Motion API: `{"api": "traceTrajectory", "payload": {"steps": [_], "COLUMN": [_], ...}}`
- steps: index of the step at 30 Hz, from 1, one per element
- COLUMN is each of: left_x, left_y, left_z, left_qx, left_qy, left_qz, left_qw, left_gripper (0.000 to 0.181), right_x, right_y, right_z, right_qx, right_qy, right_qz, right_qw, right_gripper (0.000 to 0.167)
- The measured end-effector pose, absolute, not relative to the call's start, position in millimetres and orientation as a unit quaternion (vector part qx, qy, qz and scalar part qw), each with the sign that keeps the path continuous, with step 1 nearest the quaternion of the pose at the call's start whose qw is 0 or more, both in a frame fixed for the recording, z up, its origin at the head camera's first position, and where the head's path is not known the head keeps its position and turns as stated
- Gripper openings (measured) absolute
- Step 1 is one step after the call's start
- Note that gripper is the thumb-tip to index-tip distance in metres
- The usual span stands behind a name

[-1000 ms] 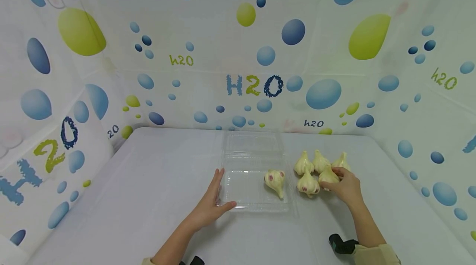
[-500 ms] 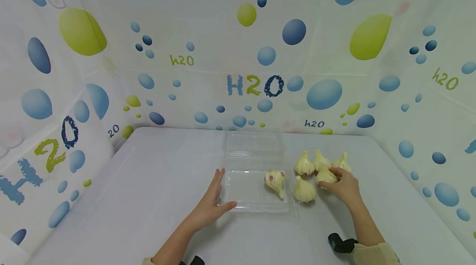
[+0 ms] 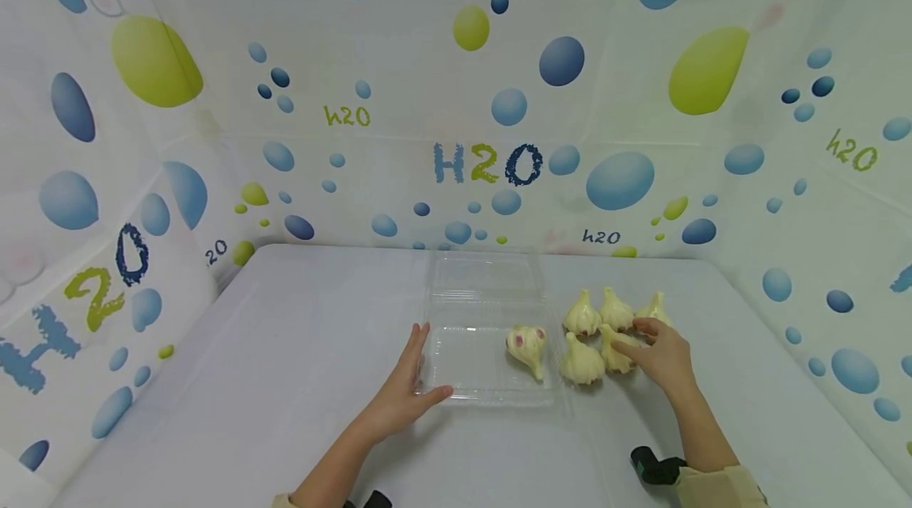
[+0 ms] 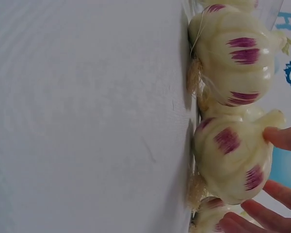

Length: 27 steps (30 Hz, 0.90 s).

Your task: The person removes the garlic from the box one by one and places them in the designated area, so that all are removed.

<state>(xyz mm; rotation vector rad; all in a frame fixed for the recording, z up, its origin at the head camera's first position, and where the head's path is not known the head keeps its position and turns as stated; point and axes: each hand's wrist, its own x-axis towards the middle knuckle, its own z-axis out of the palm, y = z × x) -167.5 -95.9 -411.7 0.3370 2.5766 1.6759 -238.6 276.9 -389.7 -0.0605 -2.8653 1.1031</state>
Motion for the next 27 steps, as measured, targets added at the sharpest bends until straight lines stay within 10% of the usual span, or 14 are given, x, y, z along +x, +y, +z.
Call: {"api": "traceTrajectory", "payload": {"steps": [27], "left_x": [-168], "left_y": [-97], "left_z": [-412], "left_qx": [0.109], "left_qy": [0.83], "left_qz": [0.546], "left_qw": [0.027], "left_gripper": [0.095], "right_x": [-226], "right_y": [264], "right_z": [-364], "right_qx": [-0.01], "right_qy": [-0.904], "right_qz": [0.408], "right_qw": [0.129], "right_gripper": [0.064]}}
